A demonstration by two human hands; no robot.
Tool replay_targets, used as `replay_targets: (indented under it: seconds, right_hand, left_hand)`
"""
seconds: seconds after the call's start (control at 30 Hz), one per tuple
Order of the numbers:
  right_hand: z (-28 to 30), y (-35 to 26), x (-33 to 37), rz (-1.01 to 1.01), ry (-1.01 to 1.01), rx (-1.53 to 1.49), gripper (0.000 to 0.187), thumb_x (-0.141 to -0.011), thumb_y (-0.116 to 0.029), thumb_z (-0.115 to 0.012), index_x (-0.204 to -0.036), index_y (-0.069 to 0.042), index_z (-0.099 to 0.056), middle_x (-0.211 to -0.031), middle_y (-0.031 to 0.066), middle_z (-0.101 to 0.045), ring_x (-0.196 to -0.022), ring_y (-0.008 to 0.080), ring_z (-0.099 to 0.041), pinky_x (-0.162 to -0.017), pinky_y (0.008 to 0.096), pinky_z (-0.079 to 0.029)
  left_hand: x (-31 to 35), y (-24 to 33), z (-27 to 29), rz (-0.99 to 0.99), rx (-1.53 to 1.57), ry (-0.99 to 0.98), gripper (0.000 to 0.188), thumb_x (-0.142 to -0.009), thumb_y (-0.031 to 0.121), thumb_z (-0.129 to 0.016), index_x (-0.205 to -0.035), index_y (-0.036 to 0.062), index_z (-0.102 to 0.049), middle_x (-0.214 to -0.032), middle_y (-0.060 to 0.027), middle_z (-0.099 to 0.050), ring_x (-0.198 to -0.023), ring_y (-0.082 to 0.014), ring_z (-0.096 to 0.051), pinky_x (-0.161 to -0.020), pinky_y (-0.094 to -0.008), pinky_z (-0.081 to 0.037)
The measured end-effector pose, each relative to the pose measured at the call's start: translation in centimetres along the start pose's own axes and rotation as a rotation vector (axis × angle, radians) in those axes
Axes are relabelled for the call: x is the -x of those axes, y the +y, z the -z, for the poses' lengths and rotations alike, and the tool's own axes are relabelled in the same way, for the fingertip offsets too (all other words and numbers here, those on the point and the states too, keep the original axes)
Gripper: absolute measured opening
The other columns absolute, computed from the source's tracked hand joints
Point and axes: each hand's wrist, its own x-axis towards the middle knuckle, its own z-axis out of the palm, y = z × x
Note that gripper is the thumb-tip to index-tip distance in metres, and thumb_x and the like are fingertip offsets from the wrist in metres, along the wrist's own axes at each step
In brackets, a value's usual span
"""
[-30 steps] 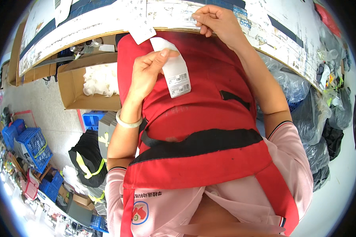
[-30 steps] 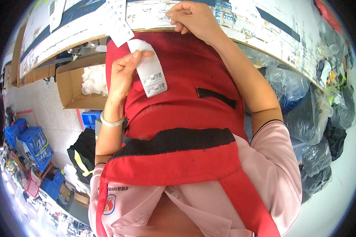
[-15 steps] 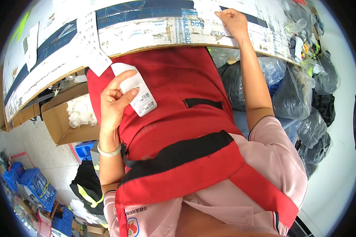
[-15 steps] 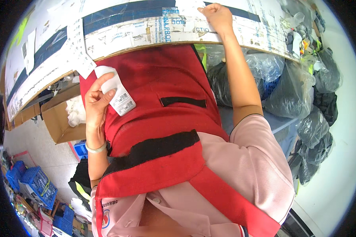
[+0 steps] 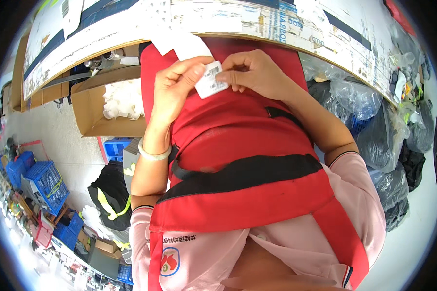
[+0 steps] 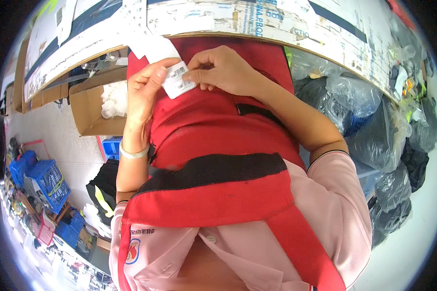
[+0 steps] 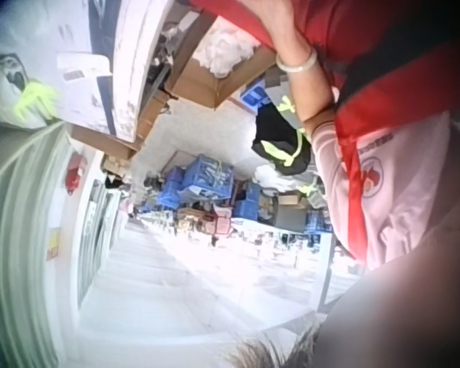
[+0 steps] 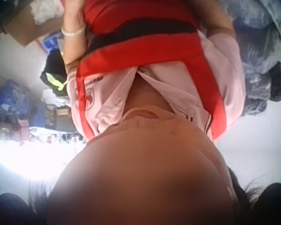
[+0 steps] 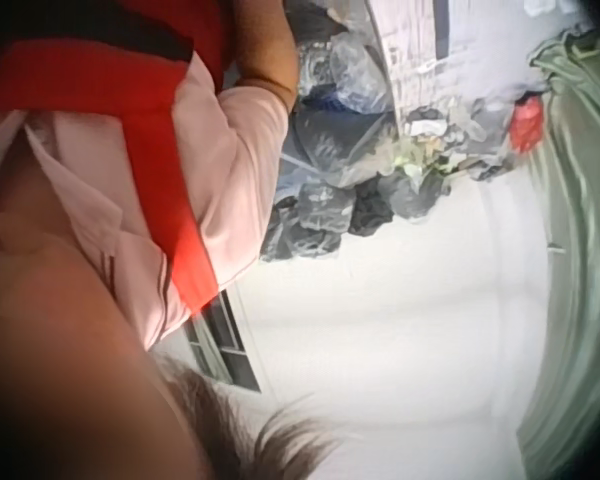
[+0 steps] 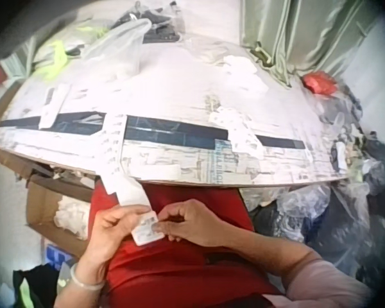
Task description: The recorder is peeling and applying labels to a document while working at a warehouse desk.
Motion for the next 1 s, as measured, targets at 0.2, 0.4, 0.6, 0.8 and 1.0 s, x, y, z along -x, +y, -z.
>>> replay_targets:
  seconds: [0.2,0.4,0.6,0.8,1.0]
  right_hand:
    - [-1.1,-0.1,-0.7,0.054,0.143,-0.044,0.014,-0.09,-0.015,-0.065,-0.091,-0.002,-0.065,-0.076,0.0005,-0.061,-0.066,0.0059,-0.056,-0.059,0.0201,-0.046]
    - [-0.7,-0.2,-1.2,0.432,0.276,0.335,0.005,-0.089,-0.007,-0.063,-0.09,-0.003,-0.066,-0.086,0.0009,-0.062,-0.077,0.0069,-0.057,-0.069,0.0206,-0.047]
    - [1.2,-1.6,-1.7,0.166,0.374,0.054,0.012,-0.09,-0.013,-0.063,-0.094,-0.003,-0.067,-0.075,0.0013,-0.063,-0.063,0.0074,-0.058,-0.058,0.0185,-0.047]
    - [5.8,-0.5,-4.6,0.111,0.399,0.116,0.018,-0.09,-0.019,-0.064,-0.096,-0.002,-0.067,-0.076,0.0007,-0.063,-0.063,0.0052,-0.058,-0.056,0.0176,-0.048]
    - [5.5,-1.1,-5.8,0.097,0.409,0.16,0.02,-0.089,-0.021,-0.066,-0.094,-0.002,-0.067,-0.074,0.0004,-0.063,-0.062,0.0046,-0.057,-0.055,0.0175,-0.048]
  left_hand:
    - [0.5,0.0,0.8,0.037,-0.042,-0.052,0.019,-0.083,0.002,-0.07,-0.102,-0.0016,-0.069,-0.078,-0.0029,-0.067,-0.061,-0.0043,-0.056,-0.055,-0.0184,-0.046]
    - [0.4,-0.4,0.6,0.086,-0.038,-0.069,0.019,-0.083,0.003,-0.071,-0.101,-0.0024,-0.069,-0.082,-0.0053,-0.068,-0.066,-0.0064,-0.058,-0.058,-0.0195,-0.047]
    - [0.3,-1.0,1.8,-0.014,0.016,-0.184,0.033,-0.095,0.027,-0.058,-0.099,-0.0033,-0.069,-0.082,-0.0071,-0.068,-0.063,-0.0089,-0.056,-0.059,-0.0229,-0.046]
    - [0.2,-1.0,1.5,-0.092,-0.103,-0.071,0.04,-0.098,0.034,-0.051,-0.098,-0.0009,-0.071,-0.084,-0.0038,-0.065,-0.07,-0.0084,-0.05,-0.065,-0.0235,-0.041]
    - [0.2,-1.1,1.8,-0.021,-0.165,-0.126,0.044,-0.1,0.035,-0.045,-0.101,-0.0024,-0.069,-0.094,-0.0063,-0.068,-0.086,-0.0112,-0.059,-0.081,-0.0253,-0.045]
